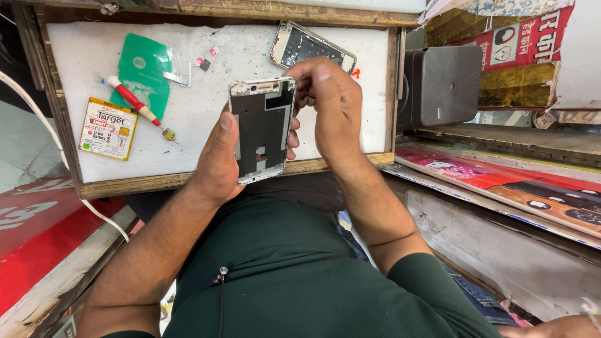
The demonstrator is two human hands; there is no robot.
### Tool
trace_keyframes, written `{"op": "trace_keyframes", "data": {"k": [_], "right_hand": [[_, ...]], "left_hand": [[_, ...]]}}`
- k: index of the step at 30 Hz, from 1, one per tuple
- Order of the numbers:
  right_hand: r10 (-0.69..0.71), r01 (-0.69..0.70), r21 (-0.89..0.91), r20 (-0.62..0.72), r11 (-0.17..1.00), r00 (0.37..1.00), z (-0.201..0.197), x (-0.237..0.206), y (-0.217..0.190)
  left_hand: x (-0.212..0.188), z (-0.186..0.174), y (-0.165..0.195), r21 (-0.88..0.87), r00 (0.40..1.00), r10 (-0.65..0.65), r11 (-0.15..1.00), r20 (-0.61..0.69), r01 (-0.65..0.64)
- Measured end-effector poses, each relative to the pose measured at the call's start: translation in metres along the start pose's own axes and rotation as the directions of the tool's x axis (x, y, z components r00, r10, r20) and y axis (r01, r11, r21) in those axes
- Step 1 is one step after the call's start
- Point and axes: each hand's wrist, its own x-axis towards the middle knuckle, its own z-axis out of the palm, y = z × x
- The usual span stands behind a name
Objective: The person disassembles a smartphone, removes the battery and internal components, and reassembles the device using a screwdriver and a plastic pry tool. The person handles the phone chassis, battery, and screws throughout the process.
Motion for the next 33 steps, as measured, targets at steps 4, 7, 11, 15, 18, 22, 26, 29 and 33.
{"op": "trace_keyframes", "data": {"k": [4, 7, 11, 15, 18, 22, 26, 29, 33], "right_hand": [[0.012, -0.012, 0.004, 0.032, 1.000, 0.999, -0.001, 0.001, 0.000], [0.018, -0.017, 0.057, -0.009, 0.998, 1.000, 0.005, 0.001, 0.004], [0.035, -0.033, 0.044, -0.030, 0.998, 0.999, 0.006, 0.002, 0.004], [0.027, -0.033, 0.113, 0.050, 0.993, 0.998, 0.002, 0.003, 0.002], [0.014, -0.017, 0.067, 0.044, 0.998, 0.999, 0.003, 0.003, 0.005], [0.086, -0.081, 0.106, -0.040, 0.991, 0.995, 0.004, 0.002, 0.011], [-0.004, 0.002, 0.041, 0.043, 0.999, 0.999, -0.004, 0.010, 0.006], [-0.100, 0.115, -0.195, 0.085, 0.974, 0.991, -0.011, 0.018, -0.006], [-0.144, 0.214, -0.536, 0.171, 0.816, 0.975, -0.020, 0.023, -0.029]], "left_hand": [[0.000, -0.002, 0.001, 0.044, 1.000, -0.009, 0.999, 0.000, 0.009], [0.002, -0.002, 0.002, 0.094, 1.000, -0.009, 0.995, 0.001, 0.009], [0.002, -0.002, 0.001, 0.145, 1.000, -0.025, 0.989, 0.000, 0.025], [0.001, -0.003, 0.002, 0.158, 1.000, -0.009, 0.987, -0.010, 0.010], [0.002, -0.004, 0.002, 0.206, 1.000, 0.006, 0.978, -0.013, -0.003], [0.004, -0.002, 0.002, 0.212, 1.000, -0.007, 0.977, 0.010, 0.005], [0.004, -0.003, 0.006, 0.210, 1.000, 0.006, 0.978, -0.024, 0.000], [0.004, -0.005, 0.013, 0.279, 0.998, 0.027, 0.960, -0.057, -0.010], [0.006, -0.003, 0.022, 0.504, 0.997, 0.069, 0.862, -0.019, -0.050]]}}
